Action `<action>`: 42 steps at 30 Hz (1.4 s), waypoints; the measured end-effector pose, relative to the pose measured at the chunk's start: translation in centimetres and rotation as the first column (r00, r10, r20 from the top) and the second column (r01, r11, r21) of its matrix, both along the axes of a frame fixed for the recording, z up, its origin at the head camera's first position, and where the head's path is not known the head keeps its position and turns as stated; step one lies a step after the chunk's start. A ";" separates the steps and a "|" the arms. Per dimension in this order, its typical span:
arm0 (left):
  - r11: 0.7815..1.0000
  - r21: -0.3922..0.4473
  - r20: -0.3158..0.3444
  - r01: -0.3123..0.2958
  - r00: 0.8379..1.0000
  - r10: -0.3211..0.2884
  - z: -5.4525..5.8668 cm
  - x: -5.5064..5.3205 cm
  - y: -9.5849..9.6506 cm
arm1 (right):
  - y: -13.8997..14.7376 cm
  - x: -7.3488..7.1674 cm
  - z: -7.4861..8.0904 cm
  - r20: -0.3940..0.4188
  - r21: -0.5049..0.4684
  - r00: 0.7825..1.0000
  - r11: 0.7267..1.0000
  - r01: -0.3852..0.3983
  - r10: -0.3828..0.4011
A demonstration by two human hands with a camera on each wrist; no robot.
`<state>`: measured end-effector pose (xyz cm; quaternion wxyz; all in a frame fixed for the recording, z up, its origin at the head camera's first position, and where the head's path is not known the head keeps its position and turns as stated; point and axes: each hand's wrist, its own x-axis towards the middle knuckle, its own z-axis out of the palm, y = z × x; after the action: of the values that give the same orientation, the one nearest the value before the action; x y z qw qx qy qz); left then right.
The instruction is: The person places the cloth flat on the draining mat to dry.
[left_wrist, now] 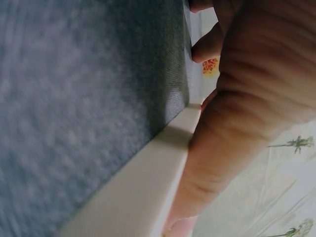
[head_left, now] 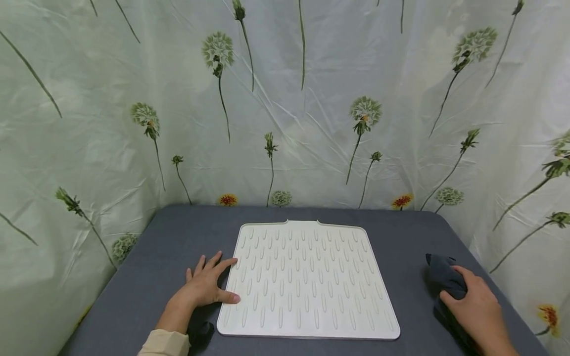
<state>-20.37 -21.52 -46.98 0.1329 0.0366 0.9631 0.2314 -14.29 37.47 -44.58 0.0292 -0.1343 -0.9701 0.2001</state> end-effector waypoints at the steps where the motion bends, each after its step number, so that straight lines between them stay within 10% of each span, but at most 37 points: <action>1: 1.000 0.007 0.002 -0.006 1.000 0.006 -0.1 0.0 0.0 | -0.1 0.1 0.2 -0.021 -0.004 1.000 1.000 0.018 -0.019; 12: 0.999 0.046 -0.008 -0.019 1.000 0.019 0.0 0.3 0.0 | -3.0 0.6 3.2 -0.257 0.004 0.966 1.000 -0.008 0.009; 22: 0.999 0.043 -0.024 -0.022 0.999 0.023 0.1 0.3 -0.1 | -7.6 0.9 6.0 -0.470 0.019 0.873 0.990 -0.140 0.133; 37: 0.999 0.042 -0.023 -0.019 1.000 0.020 -0.2 0.3 0.0 | -15.3 -0.7 5.7 -0.542 0.065 0.761 0.920 -0.387 0.358; 42: 0.999 0.042 -0.024 -0.019 1.000 0.020 -0.4 0.2 -0.1 | -18.1 -1.5 5.3 -0.489 0.076 0.768 0.898 -0.434 0.413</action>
<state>-20.22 -21.62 -47.38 0.1179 0.0329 0.9598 0.2525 -15.80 19.39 -39.23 0.2270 0.1427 -0.9307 0.2488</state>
